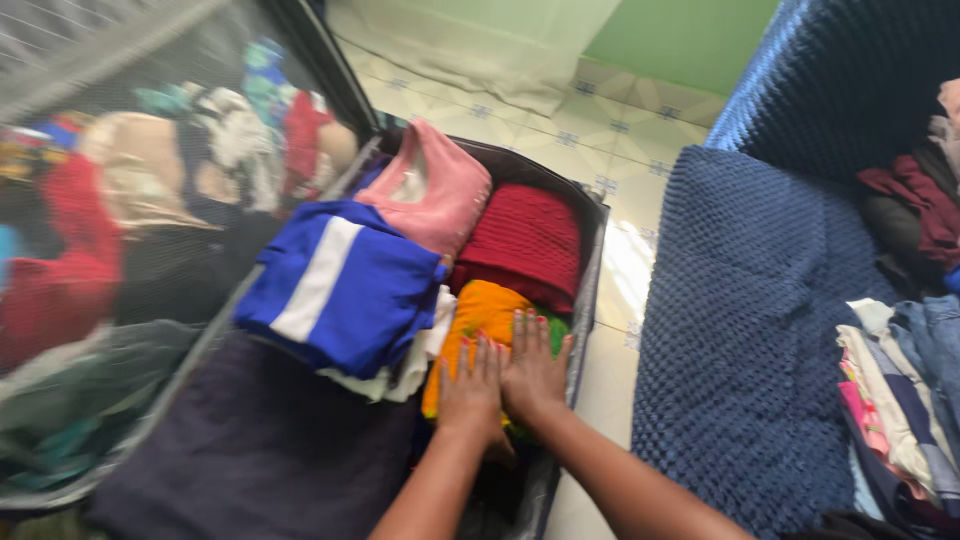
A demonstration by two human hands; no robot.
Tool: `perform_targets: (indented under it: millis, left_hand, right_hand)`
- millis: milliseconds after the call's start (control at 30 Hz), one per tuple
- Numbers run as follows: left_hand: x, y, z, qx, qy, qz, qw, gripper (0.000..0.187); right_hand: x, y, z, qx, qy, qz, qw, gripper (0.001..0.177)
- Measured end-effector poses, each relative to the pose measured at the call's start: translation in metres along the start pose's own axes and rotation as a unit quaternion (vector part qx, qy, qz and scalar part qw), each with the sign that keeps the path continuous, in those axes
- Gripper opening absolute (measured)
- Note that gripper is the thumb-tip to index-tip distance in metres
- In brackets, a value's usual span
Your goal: The person organizes and packs clothes into a suitcase, transferring various items from a couch into the suitcase compartments.
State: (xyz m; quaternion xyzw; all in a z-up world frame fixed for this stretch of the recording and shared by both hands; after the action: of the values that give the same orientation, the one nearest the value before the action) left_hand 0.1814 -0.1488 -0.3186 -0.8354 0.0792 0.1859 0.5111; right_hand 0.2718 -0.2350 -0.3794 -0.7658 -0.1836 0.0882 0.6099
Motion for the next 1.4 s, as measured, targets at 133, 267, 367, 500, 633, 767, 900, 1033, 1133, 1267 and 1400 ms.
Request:
perform_targets:
  millis: [133, 267, 367, 500, 633, 767, 900, 1033, 1133, 1267, 1400]
  left_hand:
    - [-0.042, -0.015, -0.005, -0.047, -0.025, 0.066, 0.996, 0.152]
    - [-0.106, -0.045, -0.022, -0.086, -0.056, 0.011, 0.995, 0.134]
    - [-0.148, -0.084, -0.051, -0.095, -0.052, 0.013, 0.994, 0.119]
    - [-0.196, -0.127, -0.113, -0.143, -0.002, -0.061, 0.988, 0.104]
    - [-0.238, -0.134, -0.179, -0.232, 0.031, -0.081, 0.969, 0.083]
    - [-0.265, -0.106, -0.232, -0.338, 0.136, -0.116, 0.924, 0.075]
    - [-0.259, -0.068, -0.266, -0.390, 0.172, -0.103, 0.899, 0.066]
    - [-0.255, -0.035, -0.280, -0.451, 0.114, -0.062, 0.883, 0.069]
    - [-0.252, 0.002, -0.278, -0.550, -0.053, 0.088, 0.829, 0.075]
    - [-0.239, 0.051, -0.280, -0.613, -0.115, 0.177, 0.761, 0.083]
    - [-0.231, 0.060, -0.279, -0.645, -0.155, 0.199, 0.721, 0.072]
  right_hand:
    - [-0.002, -0.014, -0.002, -0.030, -0.005, 0.035, 0.999, 0.072]
    - [-0.007, -0.051, -0.018, -0.005, -0.003, 0.110, 0.994, 0.073]
    - [-0.019, -0.104, -0.038, 0.018, -0.022, 0.138, 0.990, 0.076]
    - [-0.048, -0.191, -0.079, 0.057, -0.053, 0.151, 0.986, 0.079]
    - [-0.084, -0.269, -0.159, 0.076, -0.050, 0.201, 0.975, 0.068]
    - [-0.133, -0.314, -0.264, 0.246, -0.030, 0.119, 0.961, 0.060]
    - [-0.199, -0.337, -0.359, 0.296, -0.025, 0.071, 0.952, 0.051]
    - [-0.265, -0.332, -0.411, 0.414, 0.139, 0.164, 0.885, 0.049]
    - [-0.307, -0.318, -0.441, 0.413, 0.251, 0.195, 0.854, 0.047]
    - [-0.340, -0.301, -0.449, 0.355, 0.293, 0.257, 0.850, 0.051]
    - [-0.348, -0.298, -0.426, 0.278, 0.286, 0.266, 0.878, 0.072]
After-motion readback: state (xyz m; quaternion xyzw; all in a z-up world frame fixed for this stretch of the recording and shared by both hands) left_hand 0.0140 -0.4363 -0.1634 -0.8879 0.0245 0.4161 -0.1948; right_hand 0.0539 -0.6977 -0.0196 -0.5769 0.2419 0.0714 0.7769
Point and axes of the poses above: each hand's wrist, its own x-axis towards the middle knuckle, its own y-axis out of the palm, z = x × y, the point moved 3 cm from there along x, towards the middle knuckle, and after that the axes turned 13 degrees about -x, right-handed, at the moved point
